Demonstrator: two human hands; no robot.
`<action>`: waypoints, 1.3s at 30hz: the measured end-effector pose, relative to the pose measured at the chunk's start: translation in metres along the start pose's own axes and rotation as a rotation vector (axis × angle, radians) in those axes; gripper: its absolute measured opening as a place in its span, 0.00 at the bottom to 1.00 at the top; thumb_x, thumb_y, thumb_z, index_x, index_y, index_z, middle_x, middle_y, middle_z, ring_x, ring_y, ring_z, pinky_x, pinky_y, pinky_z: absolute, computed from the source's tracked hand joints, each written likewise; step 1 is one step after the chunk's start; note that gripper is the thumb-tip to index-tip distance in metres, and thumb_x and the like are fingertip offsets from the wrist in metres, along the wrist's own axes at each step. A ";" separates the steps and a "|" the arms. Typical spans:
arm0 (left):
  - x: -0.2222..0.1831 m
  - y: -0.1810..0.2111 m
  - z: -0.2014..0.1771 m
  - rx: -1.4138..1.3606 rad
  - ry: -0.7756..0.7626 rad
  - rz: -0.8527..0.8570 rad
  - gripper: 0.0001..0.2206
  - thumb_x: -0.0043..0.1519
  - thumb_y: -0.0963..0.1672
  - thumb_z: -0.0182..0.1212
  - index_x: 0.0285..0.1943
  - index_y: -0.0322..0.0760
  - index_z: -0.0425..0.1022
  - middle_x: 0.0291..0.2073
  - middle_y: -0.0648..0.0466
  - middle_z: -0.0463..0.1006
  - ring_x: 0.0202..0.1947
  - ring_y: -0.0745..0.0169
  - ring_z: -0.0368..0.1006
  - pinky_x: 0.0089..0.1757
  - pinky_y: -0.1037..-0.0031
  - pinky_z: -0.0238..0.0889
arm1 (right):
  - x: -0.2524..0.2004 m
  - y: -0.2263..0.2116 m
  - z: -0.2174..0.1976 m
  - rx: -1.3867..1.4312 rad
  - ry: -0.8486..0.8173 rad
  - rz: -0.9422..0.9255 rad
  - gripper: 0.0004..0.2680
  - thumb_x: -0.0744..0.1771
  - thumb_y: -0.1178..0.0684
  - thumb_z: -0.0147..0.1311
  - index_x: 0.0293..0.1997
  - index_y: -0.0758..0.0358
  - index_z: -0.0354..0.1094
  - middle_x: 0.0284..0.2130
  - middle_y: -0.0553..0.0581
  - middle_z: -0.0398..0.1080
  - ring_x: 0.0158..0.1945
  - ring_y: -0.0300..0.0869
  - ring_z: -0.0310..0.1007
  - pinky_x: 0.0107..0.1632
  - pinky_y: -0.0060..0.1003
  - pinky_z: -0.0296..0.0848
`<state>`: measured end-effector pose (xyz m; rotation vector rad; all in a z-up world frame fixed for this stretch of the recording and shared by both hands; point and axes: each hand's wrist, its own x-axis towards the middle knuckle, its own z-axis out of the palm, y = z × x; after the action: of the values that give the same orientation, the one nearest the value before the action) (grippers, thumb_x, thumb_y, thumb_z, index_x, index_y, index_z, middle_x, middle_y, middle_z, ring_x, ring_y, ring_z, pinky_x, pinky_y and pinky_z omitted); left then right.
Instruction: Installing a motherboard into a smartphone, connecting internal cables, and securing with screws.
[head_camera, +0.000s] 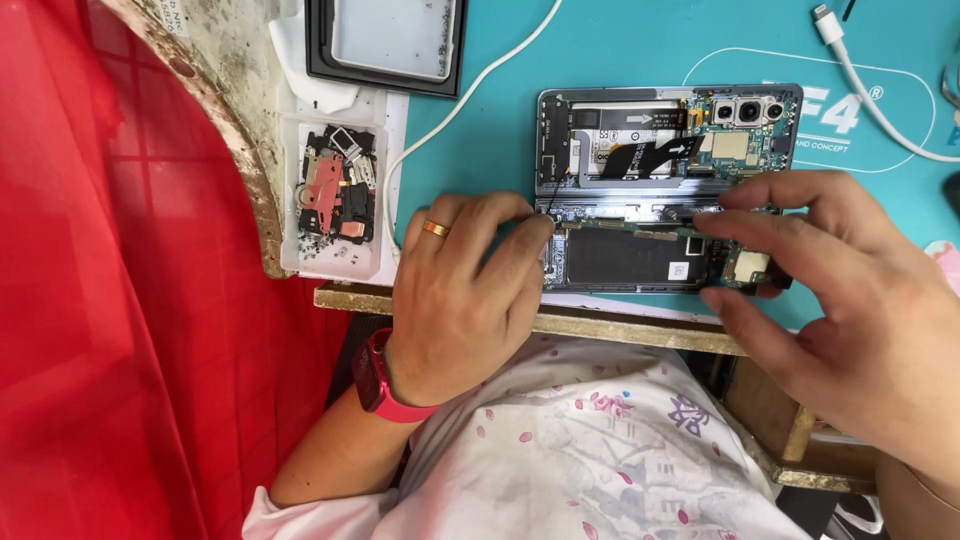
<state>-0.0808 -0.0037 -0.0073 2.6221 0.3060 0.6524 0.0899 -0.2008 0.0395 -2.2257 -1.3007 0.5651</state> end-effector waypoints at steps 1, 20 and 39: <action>0.000 0.000 0.000 0.001 0.006 0.004 0.05 0.66 0.36 0.55 0.45 0.36 0.74 0.41 0.51 0.74 0.34 0.49 0.64 0.37 0.61 0.54 | -0.003 0.003 0.001 -0.013 0.015 -0.060 0.13 0.66 0.63 0.59 0.57 0.67 0.72 0.57 0.65 0.67 0.36 0.42 0.72 0.46 0.36 0.73; -0.002 0.004 0.002 -0.065 0.022 -0.017 0.03 0.68 0.38 0.55 0.44 0.35 0.75 0.43 0.50 0.75 0.37 0.47 0.67 0.39 0.59 0.56 | -0.019 0.004 0.013 -0.041 0.232 -0.157 0.04 0.71 0.64 0.58 0.47 0.78 0.71 0.49 0.73 0.75 0.54 0.61 0.76 0.60 0.49 0.72; -0.031 0.001 0.021 0.073 0.145 0.237 0.08 0.69 0.41 0.52 0.55 0.35 0.70 0.48 0.47 0.84 0.40 0.54 0.75 0.38 0.65 0.66 | -0.059 0.059 0.034 0.296 0.380 0.030 0.07 0.74 0.63 0.50 0.55 0.78 0.58 0.58 0.77 0.62 0.67 0.63 0.68 0.76 0.53 0.69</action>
<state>-0.0971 -0.0211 -0.0366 2.7104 0.0618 0.9289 0.0833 -0.2706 -0.0177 -1.9870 -0.9266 0.2997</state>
